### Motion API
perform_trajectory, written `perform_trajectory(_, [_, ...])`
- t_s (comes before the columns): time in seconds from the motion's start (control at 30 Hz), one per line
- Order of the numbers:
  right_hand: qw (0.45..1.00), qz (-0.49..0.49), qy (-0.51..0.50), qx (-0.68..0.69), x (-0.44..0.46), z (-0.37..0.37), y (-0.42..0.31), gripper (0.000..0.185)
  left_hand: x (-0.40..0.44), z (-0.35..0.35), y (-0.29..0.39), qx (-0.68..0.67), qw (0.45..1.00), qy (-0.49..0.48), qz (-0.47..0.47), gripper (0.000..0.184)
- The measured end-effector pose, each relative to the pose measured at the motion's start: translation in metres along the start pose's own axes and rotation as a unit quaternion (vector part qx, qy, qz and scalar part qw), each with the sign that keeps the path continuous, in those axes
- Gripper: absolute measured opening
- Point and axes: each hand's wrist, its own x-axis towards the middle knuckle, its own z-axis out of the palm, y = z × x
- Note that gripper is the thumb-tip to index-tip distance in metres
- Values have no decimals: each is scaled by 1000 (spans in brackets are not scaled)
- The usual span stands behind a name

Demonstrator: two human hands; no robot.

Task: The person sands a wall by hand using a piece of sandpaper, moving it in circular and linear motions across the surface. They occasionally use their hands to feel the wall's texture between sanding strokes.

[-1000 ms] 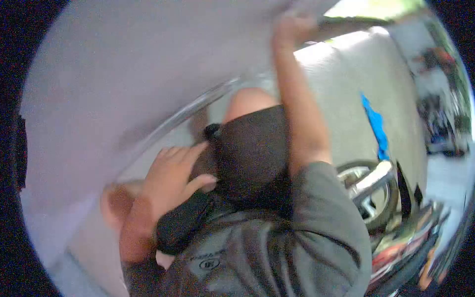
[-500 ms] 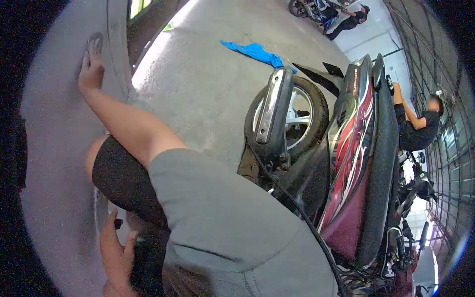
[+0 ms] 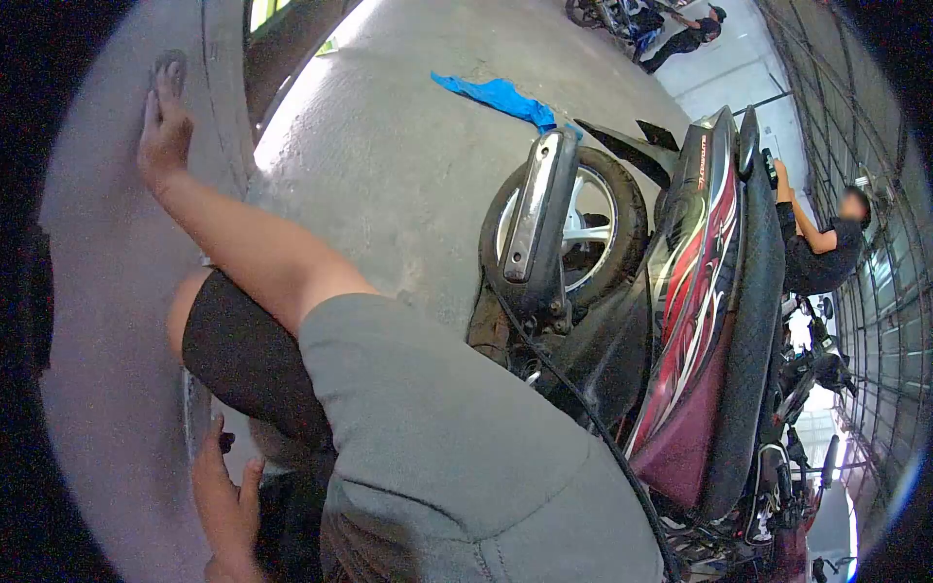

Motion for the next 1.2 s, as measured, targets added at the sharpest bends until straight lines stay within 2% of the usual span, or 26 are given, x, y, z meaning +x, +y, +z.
perform_trajectory(0.03, [1000, 1, 1, 0, 0, -2, 2, 39, 1, -3, 2, 1, 999, -36, -25, 78])
perform_trajectory(0.1, [993, 111, 24, -26, -1, -4, 9, 39, 1, -5, 3, -9, 999, -34, -23, 78])
perform_trajectory(0.13, [993, 113, 24, -25, -3, 0, 12, 39, 1, -5, 3, -19, 999, -36, -20, 77])
perform_trajectory(0.2, [999, 3, 27, -33, -3, 6, -3, 39, 2, -7, 5, -27, 999, -39, -23, 77])
perform_trajectory(0.23, [999, 6, 27, -34, 0, 6, -10, 39, 3, -7, 7, -34, 998, -40, -26, 77])
perform_trajectory(0.3, [995, -80, -56, 21, 6, 6, -21, 40, 5, -5, 7, -31, 999, -37, -25, 77])
perform_trajectory(0.33, [995, -79, -55, 22, 6, 1, -23, 40, 5, -4, 6, -27, 999, -32, -22, 78])
perform_trajectory(0.4, [994, 100, -44, 18, 1, -6, -17, 42, 3, -2, -1, -28, 999, -26, -16, 78])
perform_trajectory(0.53, [988, 146, -6, -43, -3, -1, 2, 45, 2, -3, -1, -25, 999, -20, -11, 80])
perform_trajectory(0.6, [998, 45, -35, 8, -3, 5, -24, 44, 2, -1, -4, -30, 999, -21, -7, 80])
perform_trajectory(0.63, [998, 44, -37, 9, -3, 6, -24, 44, 3, 0, -5, -34, 999, -20, -2, 80])
perform_trajectory(0.7, [996, -84, -37, 4, -3, 8, -25, 45, 3, 1, -9, -40, 999, -12, 8, 80])
perform_trajectory(0.73, [995, -87, -39, 7, -1, 7, -18, 45, 3, 1, -10, -44, 999, -6, 19, 80])
perform_trajectory(0.8, [989, 146, -13, 19, 4, 0, 12, 44, 3, -1, -9, -48, 999, 6, 17, 78])
perform_trajectory(0.87, [982, 171, 76, -8, -1, 7, 50, 45, 0, -4, -10, -48, 999, 14, 2, 77])
perform_trajectory(0.93, [982, 158, 14, -105, -4, 5, 36, 46, 1, -5, -12, -29, 999, 24, 36, 77])
perform_trajectory(0.97, [989, 127, -19, -74, -1, 3, -7, 34, -1, -3, -13, -23, 999, 34, 5, 77])
perform_trajectory(1.0, [993, 98, -50, -39, 2, 1, -48, 28, -2, 1, -12, -18, 996, 73, 53, 73])
perform_trajectory(1.03, [999, 17, -31, -23, 3, 14, -36, 23, -2, 3, -12, -7, 989, 110, 101, 70])
perform_trajectory(1.07, [999, 37, -40, 4, 2, 11, -50, 23, -4, -3, -10, 3, 991, 116, 68, 70])
perform_trajectory(1.1, [995, 49, -76, -49, 8, -1, -62, 22, -2, -7, -7, -4, 992, 103, 72, 72])
perform_trajectory(1.13, [986, 56, -113, -106, 5, 0, -69, 42, -2, -9, -5, -14, 993, 89, 79, 74])
perform_trajectory(1.17, [893, -190, -87, -398, 8, 10, 80, 26, -2, -10, -5, -9, 993, 98, 59, 74])
perform_trajectory(1.2, [973, -1, -60, -222, 7, 0, 61, 20, -2, -9, -5, 1, 996, 79, 49, 75])
